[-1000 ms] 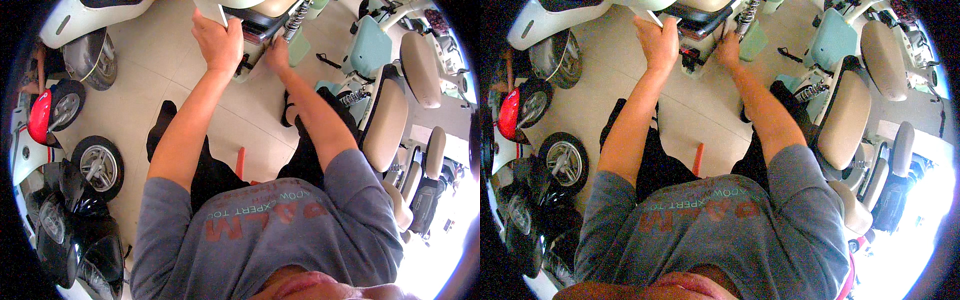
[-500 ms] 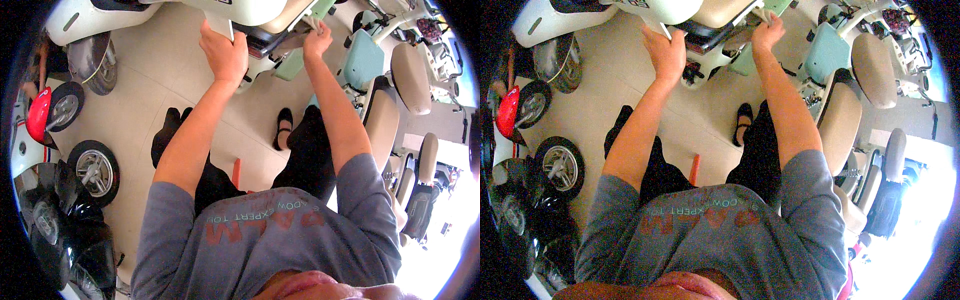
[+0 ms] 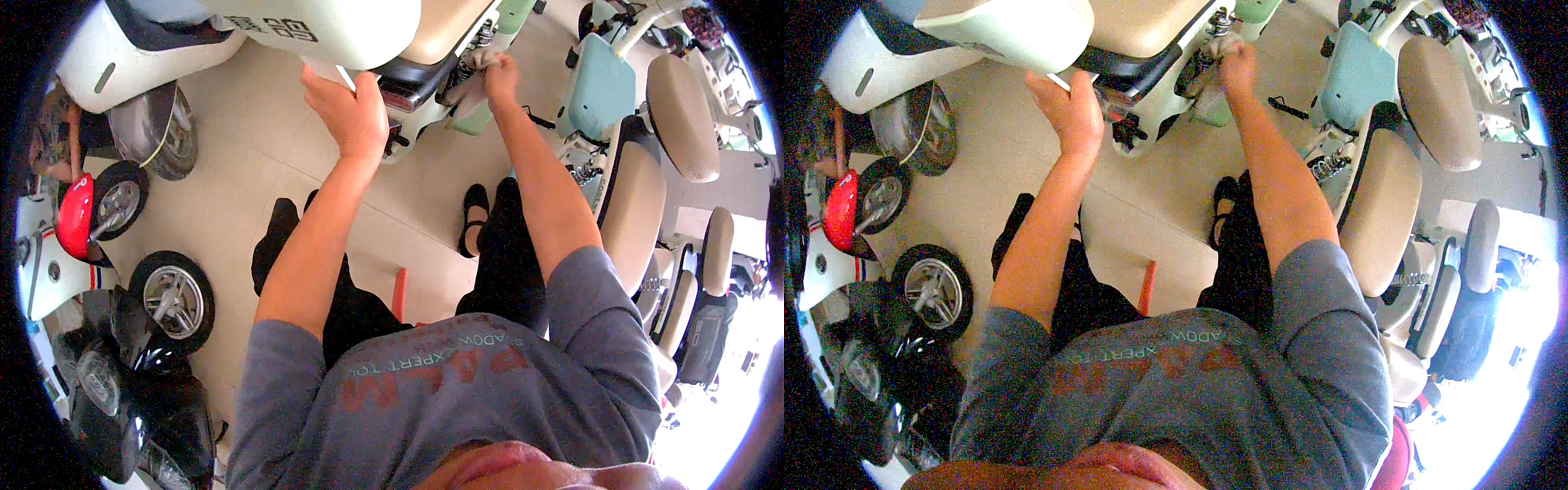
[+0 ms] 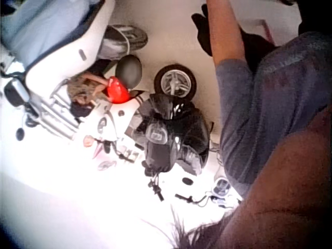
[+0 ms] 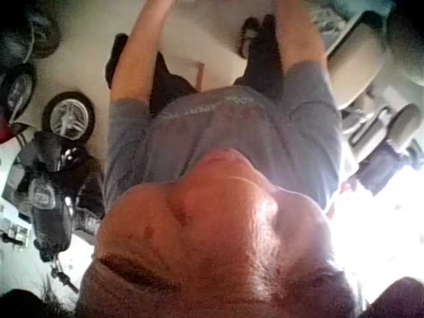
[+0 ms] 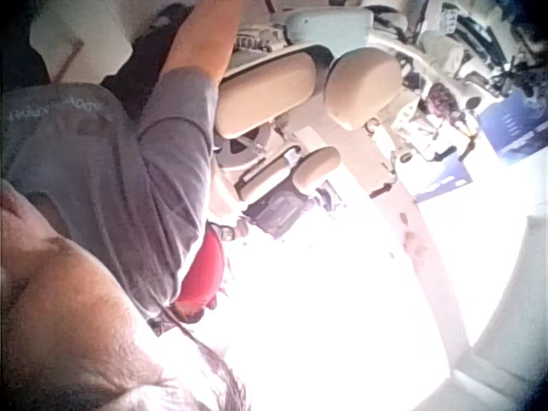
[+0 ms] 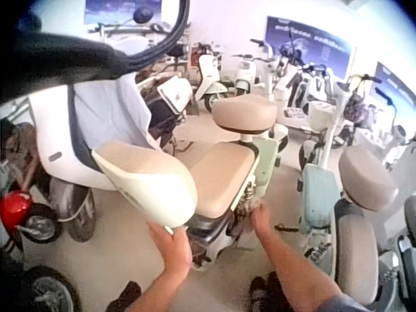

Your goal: The person cleans various parts of a scooter using a cloth, including the seat, rear light housing, and rear suspension area.

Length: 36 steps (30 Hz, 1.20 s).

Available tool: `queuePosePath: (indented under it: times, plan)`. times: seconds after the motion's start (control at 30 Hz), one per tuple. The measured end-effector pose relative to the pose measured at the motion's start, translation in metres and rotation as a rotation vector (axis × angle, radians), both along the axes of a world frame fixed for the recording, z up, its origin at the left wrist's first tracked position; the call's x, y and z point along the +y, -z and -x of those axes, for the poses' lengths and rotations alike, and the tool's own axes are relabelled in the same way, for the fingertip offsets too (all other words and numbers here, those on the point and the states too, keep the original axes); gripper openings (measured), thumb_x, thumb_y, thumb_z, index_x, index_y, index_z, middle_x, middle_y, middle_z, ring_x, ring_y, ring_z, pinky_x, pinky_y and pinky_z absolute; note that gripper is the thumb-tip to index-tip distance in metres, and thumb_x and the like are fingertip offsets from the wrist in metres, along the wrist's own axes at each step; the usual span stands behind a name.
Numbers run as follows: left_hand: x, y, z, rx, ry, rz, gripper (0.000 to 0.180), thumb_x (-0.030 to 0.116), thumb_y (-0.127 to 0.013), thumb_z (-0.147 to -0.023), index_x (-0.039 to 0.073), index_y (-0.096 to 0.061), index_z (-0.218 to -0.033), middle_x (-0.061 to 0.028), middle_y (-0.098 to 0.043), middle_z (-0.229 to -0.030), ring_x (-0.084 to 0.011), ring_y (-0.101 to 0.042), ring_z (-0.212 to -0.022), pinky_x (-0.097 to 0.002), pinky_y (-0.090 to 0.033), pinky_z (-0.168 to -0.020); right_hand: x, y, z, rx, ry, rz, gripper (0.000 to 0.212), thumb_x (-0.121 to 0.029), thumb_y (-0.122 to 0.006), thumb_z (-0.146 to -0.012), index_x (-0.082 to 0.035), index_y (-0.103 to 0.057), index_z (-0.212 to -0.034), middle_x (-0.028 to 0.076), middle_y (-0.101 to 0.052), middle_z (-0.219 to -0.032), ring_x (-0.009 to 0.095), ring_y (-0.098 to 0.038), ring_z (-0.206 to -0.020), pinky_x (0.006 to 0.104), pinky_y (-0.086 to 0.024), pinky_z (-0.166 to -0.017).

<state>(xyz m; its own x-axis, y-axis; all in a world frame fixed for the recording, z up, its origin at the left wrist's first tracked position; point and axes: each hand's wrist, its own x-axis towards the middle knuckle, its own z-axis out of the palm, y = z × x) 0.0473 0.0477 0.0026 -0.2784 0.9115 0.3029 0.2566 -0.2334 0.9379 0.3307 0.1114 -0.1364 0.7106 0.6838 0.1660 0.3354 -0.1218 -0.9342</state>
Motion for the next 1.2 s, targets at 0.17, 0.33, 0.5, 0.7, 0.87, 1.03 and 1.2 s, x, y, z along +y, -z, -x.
queuePosePath:
  times: [0.17, 0.33, 0.5, 0.7, 0.87, 1.03, 1.2]
  plan:
    - [0.004, 0.006, -0.002, -0.068, 0.012, -0.038, 0.056, 0.012, -0.050, -0.079, -0.011, -0.030, -0.126, -0.0259, -0.042, -0.119, -0.0384, -0.037, -0.111, -0.0477, -0.028, -0.100, 0.020, -0.058, 0.006, -0.517, 0.042, -0.230, 0.028, -0.021, -0.063, -0.083, -0.005, -0.061, -0.107, 0.015, -0.054, -0.108, 0.021, -0.056, -0.092, 0.0342, -0.047, -0.077]
    - [0.006, 0.008, -0.006, -0.064, 0.076, -0.074, 0.058, 0.013, -0.053, -0.079, -0.011, -0.030, -0.127, -0.0255, -0.042, -0.121, -0.0382, -0.036, -0.113, -0.0475, -0.028, -0.100, 0.011, -0.026, 0.000, -0.069, 0.035, -0.196, 0.015, -0.010, -0.066, -0.079, -0.004, -0.061, -0.092, 0.015, -0.056, -0.102, 0.030, -0.049, -0.102, 0.0385, -0.040, -0.092]
    - [0.002, 0.006, 0.003, 0.003, 0.071, -0.011, 0.064, 0.013, -0.056, -0.079, -0.011, -0.027, -0.131, -0.0259, -0.043, -0.121, -0.0385, -0.036, -0.115, -0.0474, -0.029, -0.102, 0.013, -0.056, 0.014, 0.307, 0.038, -0.324, 0.013, -0.008, -0.065, -0.078, -0.007, -0.061, -0.090, 0.010, -0.053, -0.095, 0.026, -0.051, -0.092, 0.0339, -0.042, -0.087]
    - [0.003, 0.005, 0.012, 0.073, 0.085, 0.017, 0.068, 0.014, -0.059, -0.078, -0.011, -0.027, -0.132, -0.0283, -0.043, -0.124, -0.0407, -0.036, -0.117, -0.0474, -0.030, -0.103, -0.051, -0.162, 0.113, -0.176, -0.195, -0.293, 0.015, -0.007, -0.063, -0.078, -0.007, -0.060, -0.093, 0.008, -0.054, -0.093, 0.022, -0.051, -0.088, 0.0321, -0.043, -0.080]
    - [-0.003, -0.004, 0.013, 0.107, 0.063, 0.063, 0.069, 0.016, -0.061, -0.078, -0.010, -0.028, -0.134, -0.0277, -0.042, -0.128, -0.0406, -0.036, -0.120, -0.0467, -0.031, -0.105, -0.101, -0.167, 0.158, -0.466, -0.428, -0.340, 0.016, -0.006, -0.064, -0.075, -0.007, -0.062, -0.090, 0.011, -0.054, -0.095, 0.028, -0.052, -0.095, 0.0356, -0.041, -0.089]
    - [-0.006, -0.008, 0.017, 0.089, 0.161, 0.118, 0.075, 0.017, -0.060, -0.077, -0.008, -0.024, -0.137, -0.0260, -0.038, -0.134, -0.0387, -0.033, -0.126, -0.0454, -0.030, -0.107, -0.068, -0.139, 0.101, -0.257, -0.260, -0.220, 0.019, -0.012, -0.063, -0.084, -0.005, -0.062, -0.102, 0.012, -0.058, -0.104, 0.028, -0.053, -0.102, 0.0352, -0.040, -0.093]
    - [0.002, 0.002, 0.025, 0.131, 0.207, 0.101, 0.077, 0.020, -0.061, -0.076, -0.007, -0.024, -0.138, -0.0252, -0.038, -0.135, -0.0393, -0.033, -0.126, -0.0456, -0.031, -0.107, -0.113, -0.153, 0.156, -0.459, -0.407, -0.285, 0.016, -0.008, -0.062, -0.079, -0.005, -0.062, -0.095, 0.012, -0.056, -0.100, 0.026, -0.053, -0.098, 0.0348, -0.040, -0.092]
